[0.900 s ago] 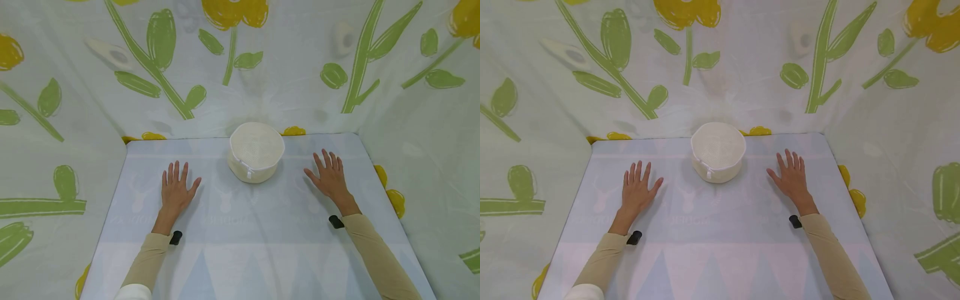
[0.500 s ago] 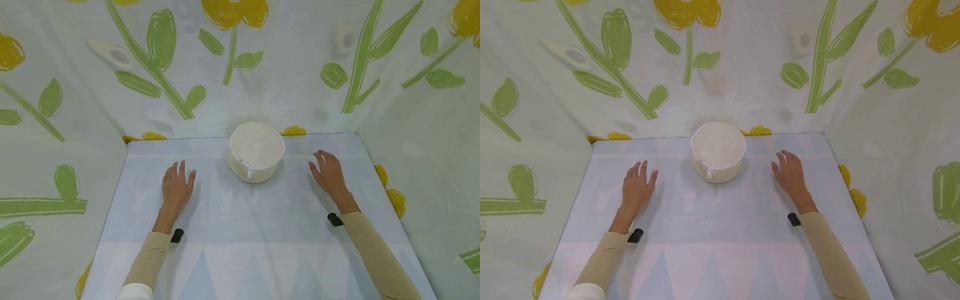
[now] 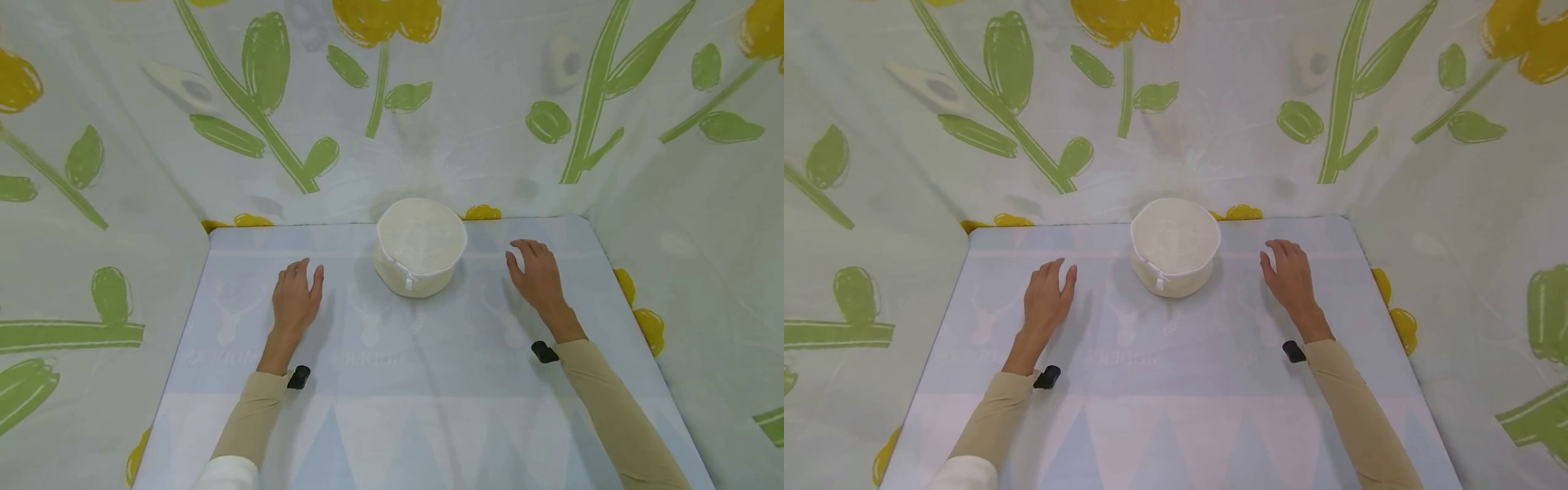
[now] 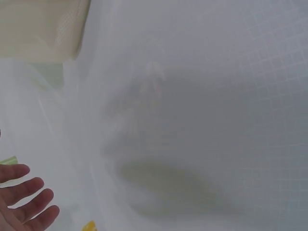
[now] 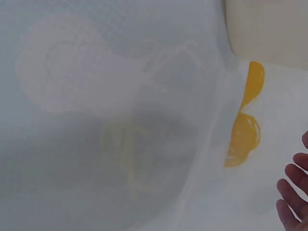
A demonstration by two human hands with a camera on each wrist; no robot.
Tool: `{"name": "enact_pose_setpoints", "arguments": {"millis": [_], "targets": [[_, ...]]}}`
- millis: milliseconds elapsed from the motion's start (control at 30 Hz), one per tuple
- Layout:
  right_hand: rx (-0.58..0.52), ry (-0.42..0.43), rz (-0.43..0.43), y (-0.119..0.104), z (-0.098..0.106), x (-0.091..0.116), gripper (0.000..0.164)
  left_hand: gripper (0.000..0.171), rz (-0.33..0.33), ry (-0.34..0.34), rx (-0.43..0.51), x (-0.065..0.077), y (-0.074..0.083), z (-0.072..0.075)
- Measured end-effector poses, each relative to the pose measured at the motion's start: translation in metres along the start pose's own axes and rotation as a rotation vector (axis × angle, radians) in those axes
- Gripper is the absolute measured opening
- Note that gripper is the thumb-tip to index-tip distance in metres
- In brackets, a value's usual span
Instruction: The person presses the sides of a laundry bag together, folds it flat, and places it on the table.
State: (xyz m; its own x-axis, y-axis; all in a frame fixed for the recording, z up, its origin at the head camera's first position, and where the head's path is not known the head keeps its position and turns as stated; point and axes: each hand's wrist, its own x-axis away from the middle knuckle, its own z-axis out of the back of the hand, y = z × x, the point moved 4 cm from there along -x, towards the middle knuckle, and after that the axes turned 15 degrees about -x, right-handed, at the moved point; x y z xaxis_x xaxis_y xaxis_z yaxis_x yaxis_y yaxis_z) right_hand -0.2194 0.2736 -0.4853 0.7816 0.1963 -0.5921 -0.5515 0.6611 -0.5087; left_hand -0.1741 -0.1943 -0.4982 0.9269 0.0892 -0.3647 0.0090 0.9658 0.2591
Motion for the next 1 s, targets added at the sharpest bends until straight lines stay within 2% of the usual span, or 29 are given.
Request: {"name": "enact_pose_setpoints", "arguments": {"millis": [167,433,767,1000], "targets": [[-0.021,-0.004,-0.048,-0.004,-0.002,-0.005,0.023,0.05,0.027,-0.03,0.052,-0.005,0.006,0.001],[-0.063,-0.004,-0.17,-0.008,-0.005,-0.012,0.026,0.054,0.054,-0.057,0.102,-0.012,0.017,0.0],[-0.128,-0.044,-0.34,-0.014,-0.014,-0.02,0.032,0.052,0.069,-0.065,0.171,-0.021,0.034,0.001],[-0.176,-0.045,-0.374,-0.019,-0.021,-0.028,0.032,0.051,0.087,-0.065,0.225,-0.025,0.045,-0.003]]}}
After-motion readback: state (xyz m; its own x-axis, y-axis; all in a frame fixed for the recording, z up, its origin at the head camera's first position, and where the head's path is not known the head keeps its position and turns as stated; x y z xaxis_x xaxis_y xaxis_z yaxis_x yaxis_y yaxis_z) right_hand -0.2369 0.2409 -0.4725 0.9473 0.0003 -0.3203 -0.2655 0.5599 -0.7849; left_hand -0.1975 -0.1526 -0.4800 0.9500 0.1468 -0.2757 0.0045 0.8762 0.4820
